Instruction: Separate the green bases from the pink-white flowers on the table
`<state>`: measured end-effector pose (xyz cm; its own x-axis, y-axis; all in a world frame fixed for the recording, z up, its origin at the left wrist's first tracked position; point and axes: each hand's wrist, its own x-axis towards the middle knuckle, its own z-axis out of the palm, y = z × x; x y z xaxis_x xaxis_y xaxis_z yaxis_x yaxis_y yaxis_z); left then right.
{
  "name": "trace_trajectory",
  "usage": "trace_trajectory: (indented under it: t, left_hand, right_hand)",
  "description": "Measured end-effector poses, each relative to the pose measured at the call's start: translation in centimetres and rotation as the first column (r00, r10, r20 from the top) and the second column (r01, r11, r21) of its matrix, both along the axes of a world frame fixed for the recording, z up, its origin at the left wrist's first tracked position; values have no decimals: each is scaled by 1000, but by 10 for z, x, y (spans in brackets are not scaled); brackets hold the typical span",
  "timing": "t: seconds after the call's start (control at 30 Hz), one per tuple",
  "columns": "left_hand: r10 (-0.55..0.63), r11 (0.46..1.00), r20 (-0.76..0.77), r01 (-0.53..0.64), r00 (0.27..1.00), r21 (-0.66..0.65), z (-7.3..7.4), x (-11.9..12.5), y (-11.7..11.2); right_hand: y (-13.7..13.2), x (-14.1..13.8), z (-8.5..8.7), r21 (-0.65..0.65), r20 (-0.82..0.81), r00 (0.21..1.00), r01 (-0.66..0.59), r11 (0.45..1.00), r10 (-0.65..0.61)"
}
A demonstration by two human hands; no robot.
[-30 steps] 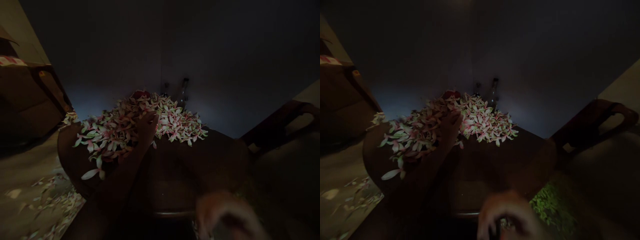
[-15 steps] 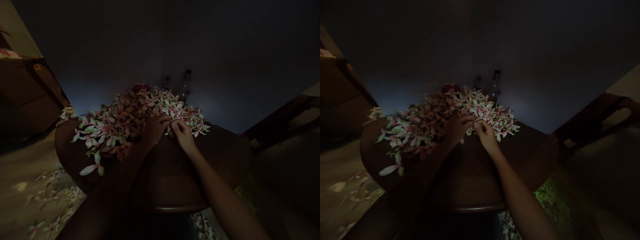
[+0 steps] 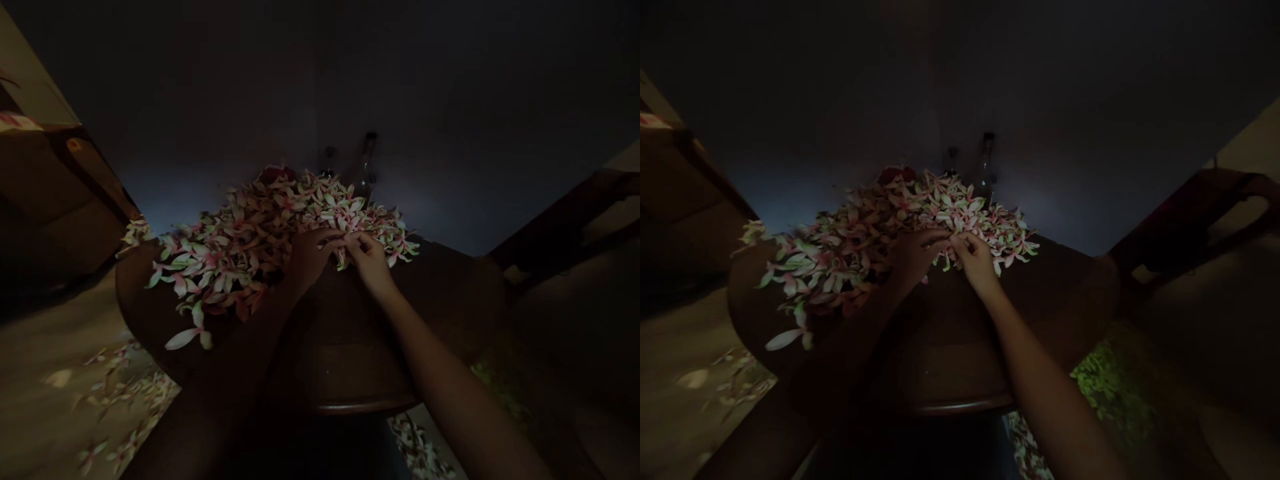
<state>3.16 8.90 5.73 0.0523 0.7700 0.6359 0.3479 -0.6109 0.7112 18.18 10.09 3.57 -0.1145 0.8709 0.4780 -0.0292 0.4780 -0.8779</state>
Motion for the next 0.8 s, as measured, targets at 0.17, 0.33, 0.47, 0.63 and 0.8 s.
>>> trace_trajectory:
  t: [0.17,0.33,0.47,0.63,0.8]
  left_hand:
    - [-23,999,45,22,999,32,-4,1,3]
    - [-25,1000,61,25,998,4,-2,0,2]
    - [-17,1000,67,18,998,-11,1,1,-1]
    - [21,1000,34,-20,999,-4,0,2,0]
    - [136,991,-20,-136,990,-3,-4,-4,8]
  right_hand:
    - [2,2,-1,15,-23,1000,0,1000,1]
    - [-1,2,3,31,2,1000,3,1000,-3]
    - [-3,2,7,48,24,999,25,999,-26]
    - [-5,3,9,85,67,995,65,994,-71]
    - [-12,1,10,145,201,975,63,987,-92]
